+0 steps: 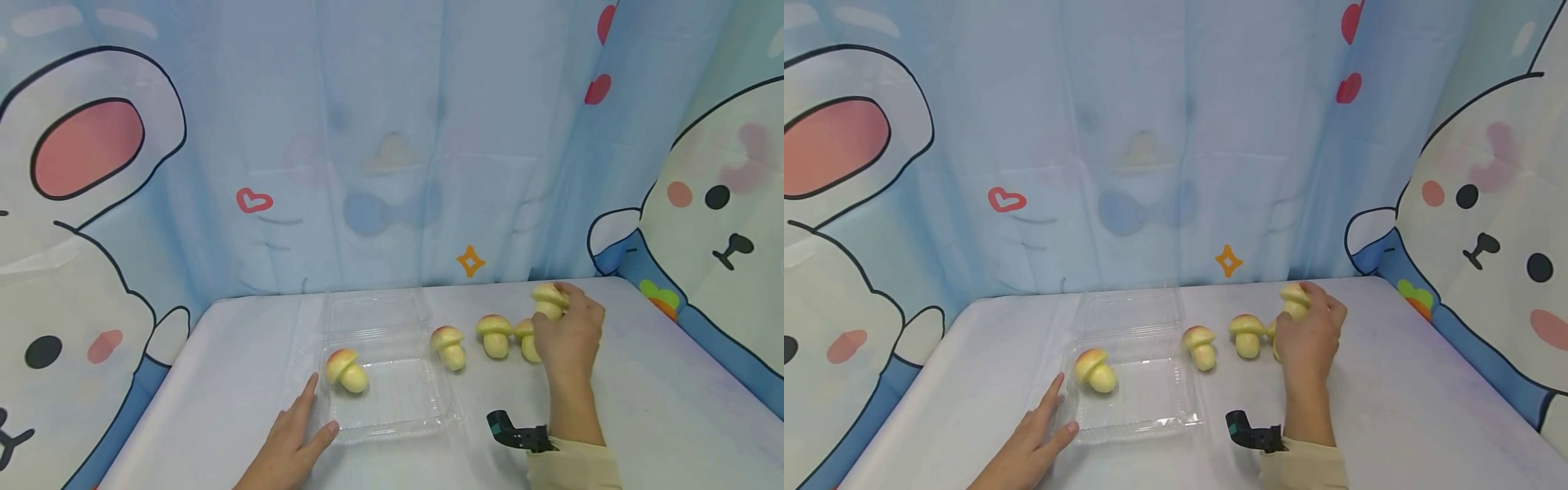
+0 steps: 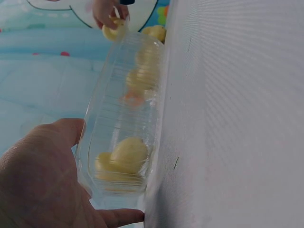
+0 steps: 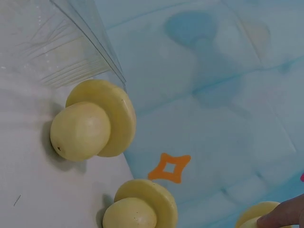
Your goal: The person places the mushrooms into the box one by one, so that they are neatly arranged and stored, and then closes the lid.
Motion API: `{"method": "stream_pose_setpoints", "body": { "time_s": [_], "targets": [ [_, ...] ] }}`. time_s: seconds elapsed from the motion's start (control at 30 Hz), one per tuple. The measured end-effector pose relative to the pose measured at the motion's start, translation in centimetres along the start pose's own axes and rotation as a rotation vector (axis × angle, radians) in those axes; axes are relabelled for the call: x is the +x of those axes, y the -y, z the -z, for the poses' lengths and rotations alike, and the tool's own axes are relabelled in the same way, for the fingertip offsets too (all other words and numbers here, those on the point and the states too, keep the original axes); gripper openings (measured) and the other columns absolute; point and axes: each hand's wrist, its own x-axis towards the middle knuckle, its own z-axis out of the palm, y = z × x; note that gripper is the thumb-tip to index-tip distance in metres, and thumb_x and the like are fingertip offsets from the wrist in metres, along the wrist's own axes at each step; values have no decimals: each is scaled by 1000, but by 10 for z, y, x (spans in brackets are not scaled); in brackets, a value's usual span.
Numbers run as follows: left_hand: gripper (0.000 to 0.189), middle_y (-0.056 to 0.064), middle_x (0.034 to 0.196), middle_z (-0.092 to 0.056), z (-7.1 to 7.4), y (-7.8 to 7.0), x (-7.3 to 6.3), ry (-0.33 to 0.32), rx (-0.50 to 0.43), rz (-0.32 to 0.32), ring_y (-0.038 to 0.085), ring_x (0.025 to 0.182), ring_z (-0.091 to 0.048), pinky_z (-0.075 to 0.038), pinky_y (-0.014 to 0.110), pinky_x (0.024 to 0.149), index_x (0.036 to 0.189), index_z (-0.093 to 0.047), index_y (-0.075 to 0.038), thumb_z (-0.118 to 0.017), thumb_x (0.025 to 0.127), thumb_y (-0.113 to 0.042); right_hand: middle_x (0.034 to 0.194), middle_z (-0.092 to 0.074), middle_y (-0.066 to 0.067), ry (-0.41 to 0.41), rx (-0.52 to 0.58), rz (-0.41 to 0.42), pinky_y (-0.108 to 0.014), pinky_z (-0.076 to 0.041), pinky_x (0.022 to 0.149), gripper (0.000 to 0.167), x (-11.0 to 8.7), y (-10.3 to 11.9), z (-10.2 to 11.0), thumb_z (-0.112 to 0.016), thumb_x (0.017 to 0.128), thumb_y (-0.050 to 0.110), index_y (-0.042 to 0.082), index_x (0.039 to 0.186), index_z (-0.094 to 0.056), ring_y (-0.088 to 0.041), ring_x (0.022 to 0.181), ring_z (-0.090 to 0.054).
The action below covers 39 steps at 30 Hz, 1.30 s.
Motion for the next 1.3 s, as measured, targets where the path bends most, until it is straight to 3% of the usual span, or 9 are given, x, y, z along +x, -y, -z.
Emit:
{"method": "stream_pose_setpoints", "body": {
  "time_s": [0.43, 1.0, 1.3],
  "targets": [
    [81, 23, 159, -44, -1, 0, 0, -2, 6, 1, 43, 150, -39, -13, 75, 120, 165, -23, -11, -58, 103, -49, 163, -25, -24, 31, 9, 32, -66, -41, 112, 66, -10, 16, -2, -57, 97, 5, 16, 160, -40, -50, 141, -40],
    [82, 23, 160, -43, -1, 0, 0, 0, 7, 7, 43, 151, -36, -11, 74, 121, 166, -22, -12, -57, 103, -51, 158, -33, -24, 51, 36, 161, -60, -45, 109, 61, -28, 33, -13, -59, 95, 2, 13, 154, -47, -44, 132, -49],
    [81, 23, 160, -43, 0, 0, 0, 10, -3, 6, 44, 151, -37, -10, 74, 121, 166, -20, -12, -57, 104, -49, 153, -37, -26, 71, 48, 257, -58, -48, 98, 58, -36, 37, -20, -58, 93, 0, 10, 149, -53, -44, 125, -54]
  ]
}}
